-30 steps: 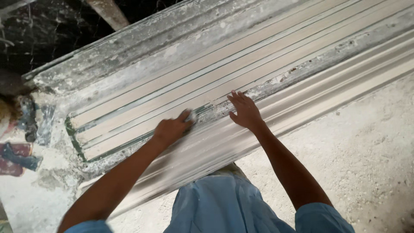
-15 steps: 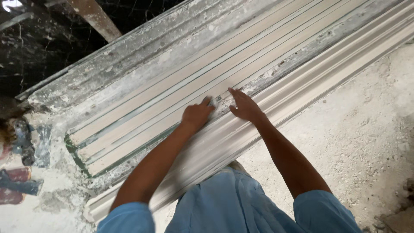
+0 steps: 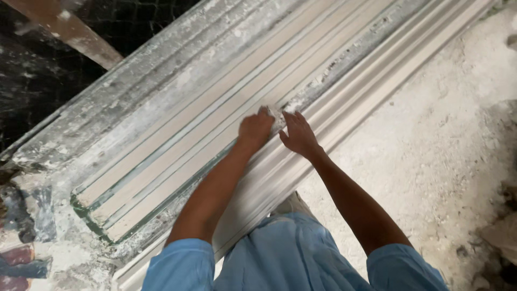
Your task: The person washes hands at a tap, then wipes hands with a cloth. They pick up a small abrasive pad and scrub the surface of stacked white decorative molding pieces on a workbench, moving along the length of the pieces.
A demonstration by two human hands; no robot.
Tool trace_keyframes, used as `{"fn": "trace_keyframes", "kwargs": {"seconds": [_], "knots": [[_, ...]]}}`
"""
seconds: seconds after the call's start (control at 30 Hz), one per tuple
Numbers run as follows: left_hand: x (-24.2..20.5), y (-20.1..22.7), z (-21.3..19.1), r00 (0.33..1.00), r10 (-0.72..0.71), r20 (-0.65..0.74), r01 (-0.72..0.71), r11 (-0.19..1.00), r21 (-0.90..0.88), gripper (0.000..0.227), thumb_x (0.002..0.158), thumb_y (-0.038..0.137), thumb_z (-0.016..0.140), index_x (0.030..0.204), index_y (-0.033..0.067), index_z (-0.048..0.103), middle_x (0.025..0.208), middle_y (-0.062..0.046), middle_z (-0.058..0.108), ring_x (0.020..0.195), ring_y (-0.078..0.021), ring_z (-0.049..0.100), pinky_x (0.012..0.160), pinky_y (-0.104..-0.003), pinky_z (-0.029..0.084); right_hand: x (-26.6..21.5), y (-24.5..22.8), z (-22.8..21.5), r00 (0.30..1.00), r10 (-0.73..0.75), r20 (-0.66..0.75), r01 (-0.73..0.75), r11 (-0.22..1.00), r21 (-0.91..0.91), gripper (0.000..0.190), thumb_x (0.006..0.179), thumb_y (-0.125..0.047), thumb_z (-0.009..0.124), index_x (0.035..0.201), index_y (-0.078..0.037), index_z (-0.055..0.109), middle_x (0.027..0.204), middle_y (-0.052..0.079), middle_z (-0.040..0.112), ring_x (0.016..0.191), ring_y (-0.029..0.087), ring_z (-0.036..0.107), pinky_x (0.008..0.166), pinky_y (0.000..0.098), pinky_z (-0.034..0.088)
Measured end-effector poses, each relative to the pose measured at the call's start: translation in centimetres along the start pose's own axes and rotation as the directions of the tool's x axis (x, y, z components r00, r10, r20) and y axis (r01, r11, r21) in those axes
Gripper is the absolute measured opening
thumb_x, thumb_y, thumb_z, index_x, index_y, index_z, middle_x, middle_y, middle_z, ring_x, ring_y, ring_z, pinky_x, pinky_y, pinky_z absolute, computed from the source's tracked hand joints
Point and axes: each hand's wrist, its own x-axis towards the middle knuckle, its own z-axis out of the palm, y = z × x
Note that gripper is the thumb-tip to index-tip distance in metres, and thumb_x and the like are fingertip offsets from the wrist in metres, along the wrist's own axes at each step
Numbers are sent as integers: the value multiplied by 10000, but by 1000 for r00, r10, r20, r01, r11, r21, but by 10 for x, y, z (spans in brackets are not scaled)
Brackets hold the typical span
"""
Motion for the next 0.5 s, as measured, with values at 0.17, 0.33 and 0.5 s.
{"fn": "trace_keyframes", "kwargs": {"seconds": [0.17, 0.33, 0.5], "knots": [[-52, -29, -19, 1000, 1, 22, -1, 1000, -5, 354, 937, 123, 529, 1249, 244, 647, 1551, -101, 438, 941, -349, 728, 743, -502, 606, -2, 4, -9, 999, 31, 17, -32, 998, 54, 571, 965, -261, 626, 1449, 9, 492, 1462, 213, 557, 1432, 374, 435, 1260, 486, 219], [-154, -41, -48, 945, -149, 291, 126, 987, 95, 578, 906, 95, 517, 1441, 314, 489, 1677, -73, 244, 834, -359, 748, 692, -494, 616, -1, 5, -10, 1000, 17, -1, -17, 1000, 19, 518, 965, -277, 624, 1412, -26, 551, 1478, 207, 533, 1443, 382, 390, 1245, 493, 206], [-109, -16, -53, 945, -133, 300, 96, 986, 135, 565, 932, 77, 496, 1454, 292, 483, 1688, -99, 217, 836, -376, 750, 678, -497, 623, 12, 4, -16, 985, 4, 173, 17, 993, -121, 493, 1031, -330, 556, 1441, -58, 537, 1542, 157, 475, 1490, 302, 333, 1292, 491, 127]]}}
